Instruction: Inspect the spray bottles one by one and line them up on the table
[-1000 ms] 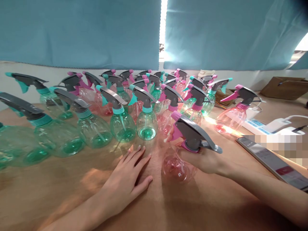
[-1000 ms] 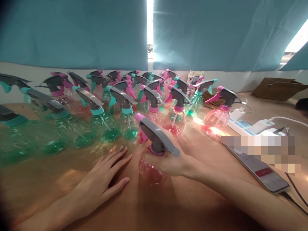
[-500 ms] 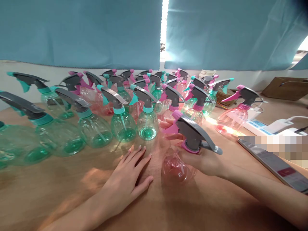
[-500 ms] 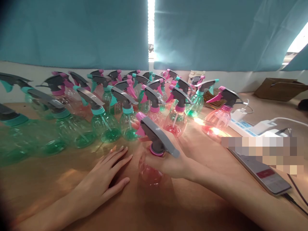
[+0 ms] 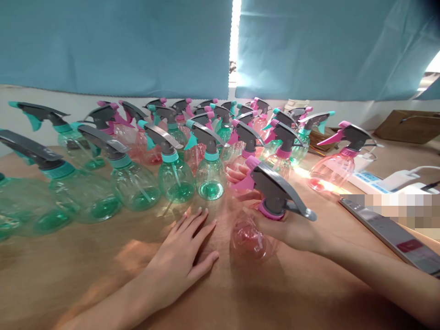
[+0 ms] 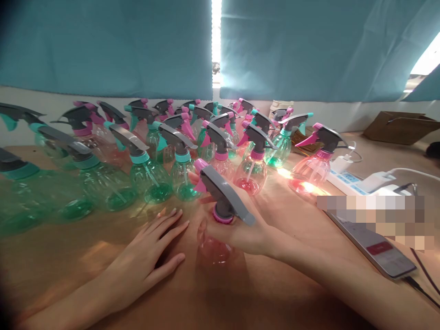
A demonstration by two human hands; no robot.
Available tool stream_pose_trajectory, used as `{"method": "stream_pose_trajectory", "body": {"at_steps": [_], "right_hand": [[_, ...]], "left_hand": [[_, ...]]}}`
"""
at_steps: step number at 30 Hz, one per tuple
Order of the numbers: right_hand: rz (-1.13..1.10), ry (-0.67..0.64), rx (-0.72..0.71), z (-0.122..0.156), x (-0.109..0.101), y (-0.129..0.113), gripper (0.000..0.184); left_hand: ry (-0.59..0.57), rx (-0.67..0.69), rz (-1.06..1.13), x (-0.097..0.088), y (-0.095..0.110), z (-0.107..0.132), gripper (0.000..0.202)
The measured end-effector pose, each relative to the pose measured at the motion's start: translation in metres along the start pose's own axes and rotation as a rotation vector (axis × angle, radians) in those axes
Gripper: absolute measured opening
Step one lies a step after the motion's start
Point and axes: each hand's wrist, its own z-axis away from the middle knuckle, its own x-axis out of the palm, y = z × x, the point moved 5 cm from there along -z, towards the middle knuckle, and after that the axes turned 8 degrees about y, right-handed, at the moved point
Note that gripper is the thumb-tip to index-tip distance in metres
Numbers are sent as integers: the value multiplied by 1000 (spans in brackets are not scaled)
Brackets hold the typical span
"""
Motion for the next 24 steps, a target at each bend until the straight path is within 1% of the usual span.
{"method": "stream_pose_trajectory", "body": {"at_steps": [4, 9, 16, 21, 24], "right_hand": [[1, -18, -22, 0, 0, 0, 57], [45, -27, -10, -1, -1, 1, 52], [14, -44, -13, -1, 0, -2, 53], [67, -12, 20, -1, -1, 1, 45], [53, -24, -12, -1, -1, 0, 45]], "left_hand": [[-7, -14, 1, 0, 0, 0, 56], [-14, -4, -18, 1, 0, 0, 56], [-8, -1, -18, 1, 0, 0, 55], [-3, -6, -5, 1, -1, 0, 55], [-7, -8, -8, 1, 0, 0, 55]]}}
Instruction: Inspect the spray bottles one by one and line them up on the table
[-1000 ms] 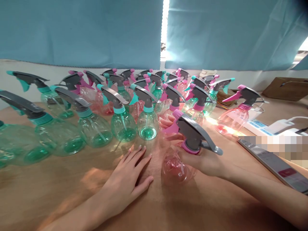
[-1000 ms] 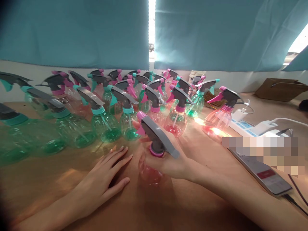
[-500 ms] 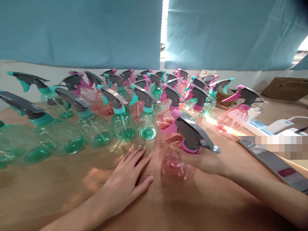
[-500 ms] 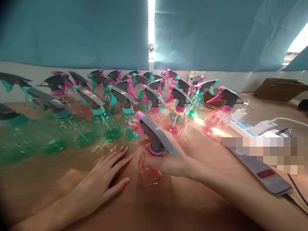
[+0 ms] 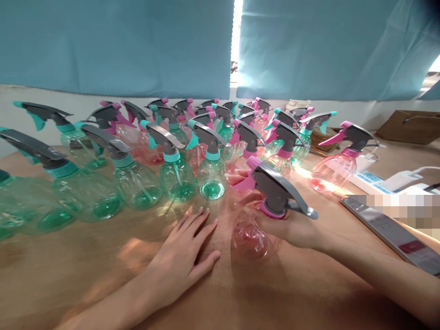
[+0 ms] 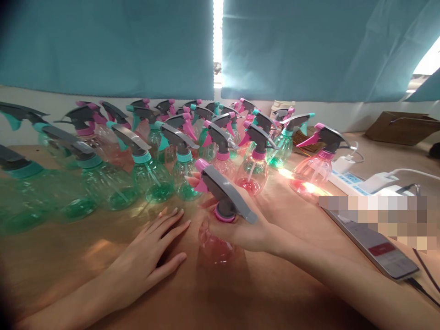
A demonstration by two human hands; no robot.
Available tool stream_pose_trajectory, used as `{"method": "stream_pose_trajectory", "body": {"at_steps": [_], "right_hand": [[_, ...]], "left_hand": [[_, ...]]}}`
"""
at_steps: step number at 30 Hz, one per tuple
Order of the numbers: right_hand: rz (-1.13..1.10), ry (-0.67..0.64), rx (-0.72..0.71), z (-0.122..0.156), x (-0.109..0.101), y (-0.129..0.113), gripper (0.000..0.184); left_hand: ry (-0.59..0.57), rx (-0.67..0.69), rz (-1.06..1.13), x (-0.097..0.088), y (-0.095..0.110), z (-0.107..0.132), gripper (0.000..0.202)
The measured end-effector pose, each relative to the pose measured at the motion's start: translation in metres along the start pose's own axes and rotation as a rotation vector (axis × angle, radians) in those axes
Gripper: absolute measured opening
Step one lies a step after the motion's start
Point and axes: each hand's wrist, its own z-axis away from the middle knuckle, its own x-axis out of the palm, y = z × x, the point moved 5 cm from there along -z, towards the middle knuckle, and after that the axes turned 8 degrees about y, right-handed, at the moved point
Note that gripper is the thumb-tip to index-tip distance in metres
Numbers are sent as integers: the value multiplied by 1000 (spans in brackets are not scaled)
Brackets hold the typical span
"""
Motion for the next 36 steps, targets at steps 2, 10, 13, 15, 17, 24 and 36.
{"method": "stream_pose_trajectory", "body": {"at_steps": [2, 10, 13, 15, 17, 24, 36], "right_hand": [[-15, -9, -22, 0, 0, -1, 48], [-32, -72, -37, -3, 0, -2, 50], [-57, -94, -25, -2, 1, -1, 48], [-61, -102, -11, -1, 1, 1, 46], [-44, -98, -20, -1, 0, 1, 44], [-49, -59, -62, -2, -3, -3, 17], [-20, -19, -127, -1, -4, -15, 23]], "left_hand": [[-9, -3, -4, 0, 0, 0, 56], [-16, 3, -1, -1, 2, -1, 56], [8, 0, 19, -2, 1, -1, 55], [12, -2, 29, -2, 1, -1, 55], [10, -2, 31, -2, 1, -1, 55], [-9, -1, 9, -1, 0, -1, 55], [-25, 1, -9, 0, 0, -1, 54]]}}
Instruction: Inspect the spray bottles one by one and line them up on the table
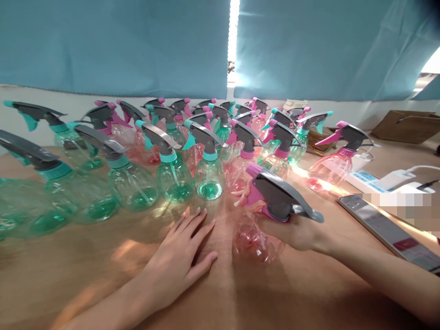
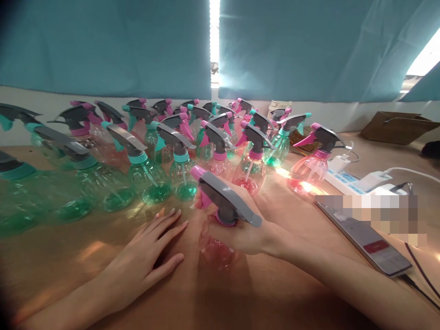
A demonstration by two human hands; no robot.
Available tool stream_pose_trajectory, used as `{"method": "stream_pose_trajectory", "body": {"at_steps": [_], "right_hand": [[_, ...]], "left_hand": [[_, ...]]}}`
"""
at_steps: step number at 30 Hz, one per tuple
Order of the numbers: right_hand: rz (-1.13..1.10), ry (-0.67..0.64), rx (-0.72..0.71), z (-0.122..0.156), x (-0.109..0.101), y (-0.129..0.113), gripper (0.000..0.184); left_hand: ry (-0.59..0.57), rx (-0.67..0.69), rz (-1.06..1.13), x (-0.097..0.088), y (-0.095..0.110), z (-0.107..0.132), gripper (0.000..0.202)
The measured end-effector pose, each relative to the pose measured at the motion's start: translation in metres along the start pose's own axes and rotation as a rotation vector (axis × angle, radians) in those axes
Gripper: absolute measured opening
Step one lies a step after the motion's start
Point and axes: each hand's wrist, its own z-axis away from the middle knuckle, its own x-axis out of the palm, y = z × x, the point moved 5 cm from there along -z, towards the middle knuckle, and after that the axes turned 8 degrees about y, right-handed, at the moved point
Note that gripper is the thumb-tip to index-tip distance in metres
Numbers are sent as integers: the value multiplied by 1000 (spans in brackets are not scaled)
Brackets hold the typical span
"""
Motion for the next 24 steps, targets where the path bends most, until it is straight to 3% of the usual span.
{"method": "stream_pose_trajectory", "body": {"at_steps": [6, 12, 15, 24], "right_hand": [[-15, -24, 140, 5, 3, 12, 16], [-1, -14, 172, 5, 5, 12, 17], [-5, 7, 167, 3, 5, 11, 23], [25, 87, 28, 4, 2, 10, 11]], "left_hand": [[23, 10, -15, 2, -1, 0, 56], [19, 12, -24, 2, -1, 1, 58], [12, 12, -21, 2, 0, 2, 58], [35, 18, -1, 1, -1, 2, 56]]}}
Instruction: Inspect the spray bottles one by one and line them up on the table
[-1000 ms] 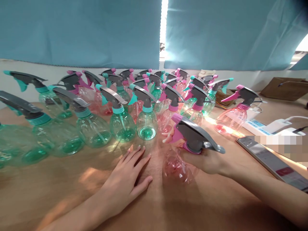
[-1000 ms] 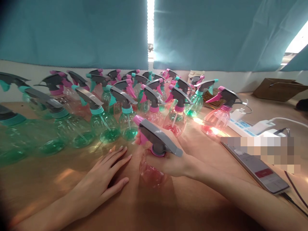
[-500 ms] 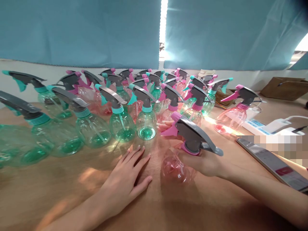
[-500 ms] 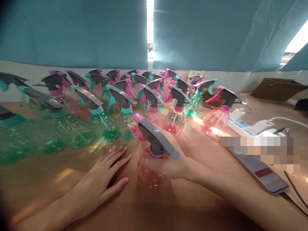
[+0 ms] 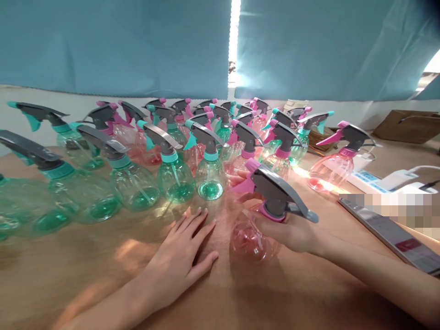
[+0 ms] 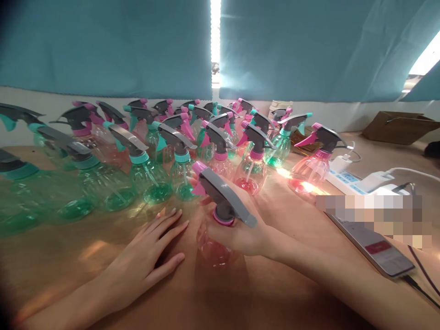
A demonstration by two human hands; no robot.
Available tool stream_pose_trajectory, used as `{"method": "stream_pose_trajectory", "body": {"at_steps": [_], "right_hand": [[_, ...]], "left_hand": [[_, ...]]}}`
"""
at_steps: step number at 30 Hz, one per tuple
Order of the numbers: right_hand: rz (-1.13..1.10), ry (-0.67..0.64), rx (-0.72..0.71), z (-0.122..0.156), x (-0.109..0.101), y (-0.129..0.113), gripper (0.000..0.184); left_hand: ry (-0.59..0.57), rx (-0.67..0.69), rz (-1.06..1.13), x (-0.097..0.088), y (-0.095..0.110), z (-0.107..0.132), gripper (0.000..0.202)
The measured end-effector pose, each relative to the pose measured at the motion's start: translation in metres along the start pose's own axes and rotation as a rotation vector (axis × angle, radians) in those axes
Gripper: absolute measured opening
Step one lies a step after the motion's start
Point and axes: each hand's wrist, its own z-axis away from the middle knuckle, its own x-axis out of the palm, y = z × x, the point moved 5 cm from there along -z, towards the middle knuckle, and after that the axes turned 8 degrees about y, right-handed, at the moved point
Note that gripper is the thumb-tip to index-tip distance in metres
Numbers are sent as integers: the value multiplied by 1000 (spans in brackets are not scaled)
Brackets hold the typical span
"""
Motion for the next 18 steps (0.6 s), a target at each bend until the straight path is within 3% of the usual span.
{"method": "stream_pose_trajectory", "body": {"at_steps": [7, 14, 18], "right_hand": [[41, 16, 32, 0, -1, 4, 8], [-35, -36, 68, 1, 2, 1, 34], [-45, -56, 88, 0, 3, 1, 31]], "left_hand": [[4, 7, -6, 0, 1, 0, 56], [-23, -8, -13, 0, 1, -1, 57], [-26, -8, -8, 0, 0, -1, 58]]}}
